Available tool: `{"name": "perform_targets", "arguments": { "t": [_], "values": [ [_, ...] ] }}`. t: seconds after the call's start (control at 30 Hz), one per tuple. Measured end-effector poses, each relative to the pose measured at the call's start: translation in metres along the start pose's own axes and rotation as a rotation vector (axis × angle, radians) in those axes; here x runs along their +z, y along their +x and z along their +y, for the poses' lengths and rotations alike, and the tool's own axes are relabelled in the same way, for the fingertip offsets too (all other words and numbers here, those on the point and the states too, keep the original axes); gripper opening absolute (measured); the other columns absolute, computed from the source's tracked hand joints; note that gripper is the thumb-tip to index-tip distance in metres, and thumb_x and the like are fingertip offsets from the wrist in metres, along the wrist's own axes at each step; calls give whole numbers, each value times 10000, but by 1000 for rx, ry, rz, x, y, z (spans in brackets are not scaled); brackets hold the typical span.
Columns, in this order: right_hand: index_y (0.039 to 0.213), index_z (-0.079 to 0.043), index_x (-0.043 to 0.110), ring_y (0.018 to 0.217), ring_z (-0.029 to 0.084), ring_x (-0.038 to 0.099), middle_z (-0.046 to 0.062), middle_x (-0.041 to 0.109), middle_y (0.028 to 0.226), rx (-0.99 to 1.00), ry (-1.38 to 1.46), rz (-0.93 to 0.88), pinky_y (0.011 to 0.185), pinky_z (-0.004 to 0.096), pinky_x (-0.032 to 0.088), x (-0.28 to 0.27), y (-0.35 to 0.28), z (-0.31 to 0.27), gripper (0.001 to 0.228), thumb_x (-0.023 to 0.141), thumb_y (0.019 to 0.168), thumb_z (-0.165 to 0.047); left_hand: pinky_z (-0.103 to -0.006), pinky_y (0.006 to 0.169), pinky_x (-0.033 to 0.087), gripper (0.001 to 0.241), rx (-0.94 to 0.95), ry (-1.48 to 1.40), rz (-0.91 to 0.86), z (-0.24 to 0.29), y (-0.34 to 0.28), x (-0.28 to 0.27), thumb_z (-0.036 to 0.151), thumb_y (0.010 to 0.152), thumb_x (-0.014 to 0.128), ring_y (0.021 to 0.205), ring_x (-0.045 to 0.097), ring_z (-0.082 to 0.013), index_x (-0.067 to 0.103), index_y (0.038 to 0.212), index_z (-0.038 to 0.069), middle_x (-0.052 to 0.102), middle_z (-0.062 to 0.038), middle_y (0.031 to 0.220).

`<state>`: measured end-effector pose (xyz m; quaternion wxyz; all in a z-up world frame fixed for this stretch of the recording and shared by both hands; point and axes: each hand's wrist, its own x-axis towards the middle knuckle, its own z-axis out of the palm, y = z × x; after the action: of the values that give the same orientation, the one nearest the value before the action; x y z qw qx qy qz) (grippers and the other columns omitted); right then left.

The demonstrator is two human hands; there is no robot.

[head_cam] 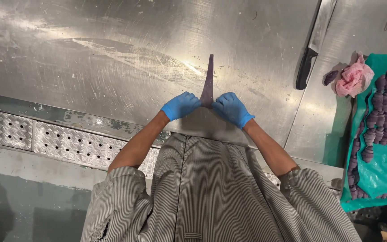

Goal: Shaping and rolling purple dough into small individual pieces and arranging them on a tray.

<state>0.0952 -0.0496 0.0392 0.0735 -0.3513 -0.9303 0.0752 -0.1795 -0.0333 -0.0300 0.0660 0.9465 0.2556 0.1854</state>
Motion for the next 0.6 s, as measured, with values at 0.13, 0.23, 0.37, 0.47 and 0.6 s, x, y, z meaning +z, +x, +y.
{"name": "perform_targets", "arguments": {
  "t": [0.13, 0.23, 0.37, 0.47, 0.6],
  "values": [
    [941, -169, 666, 927, 236, 610, 12, 616, 902, 12, 41, 68, 900, 385, 484, -2, 4, -5, 101, 721, 899, -243, -333, 807, 518, 63, 15, 57, -18, 3, 11, -7, 166, 855, 634, 853, 608, -194, 589, 824, 135, 567, -29, 840],
    [918, -139, 629, 968, 268, 602, 48, 612, 950, 67, 116, 118, 922, 415, 471, -7, 11, -8, 130, 728, 872, -210, -354, 780, 510, 66, -82, 55, -26, 8, 22, -23, 161, 837, 632, 871, 612, -227, 588, 802, 127, 593, -46, 877],
    [872, -124, 595, 974, 306, 573, 80, 612, 983, 177, 220, 140, 876, 441, 444, -10, 19, -10, 172, 750, 830, -184, -405, 810, 499, 90, -206, -87, 12, 11, 35, -31, 179, 856, 646, 940, 597, -284, 607, 837, 100, 602, -93, 969],
    [893, -113, 600, 986, 318, 564, 87, 609, 996, 239, 267, 166, 868, 442, 438, -7, 22, -11, 198, 766, 801, -169, -462, 868, 454, 157, -367, -259, -17, 11, 41, -33, 239, 856, 694, 1018, 557, -320, 618, 893, 107, 579, -112, 1043],
    [906, -110, 617, 976, 322, 564, 86, 619, 989, 273, 291, 197, 856, 443, 431, -5, 24, -10, 193, 769, 790, -143, -538, 1021, 339, 266, -553, -414, 49, 11, 42, -27, 285, 805, 740, 1200, 480, -328, 631, 1015, 163, 541, -99, 1190]
  ]
}}
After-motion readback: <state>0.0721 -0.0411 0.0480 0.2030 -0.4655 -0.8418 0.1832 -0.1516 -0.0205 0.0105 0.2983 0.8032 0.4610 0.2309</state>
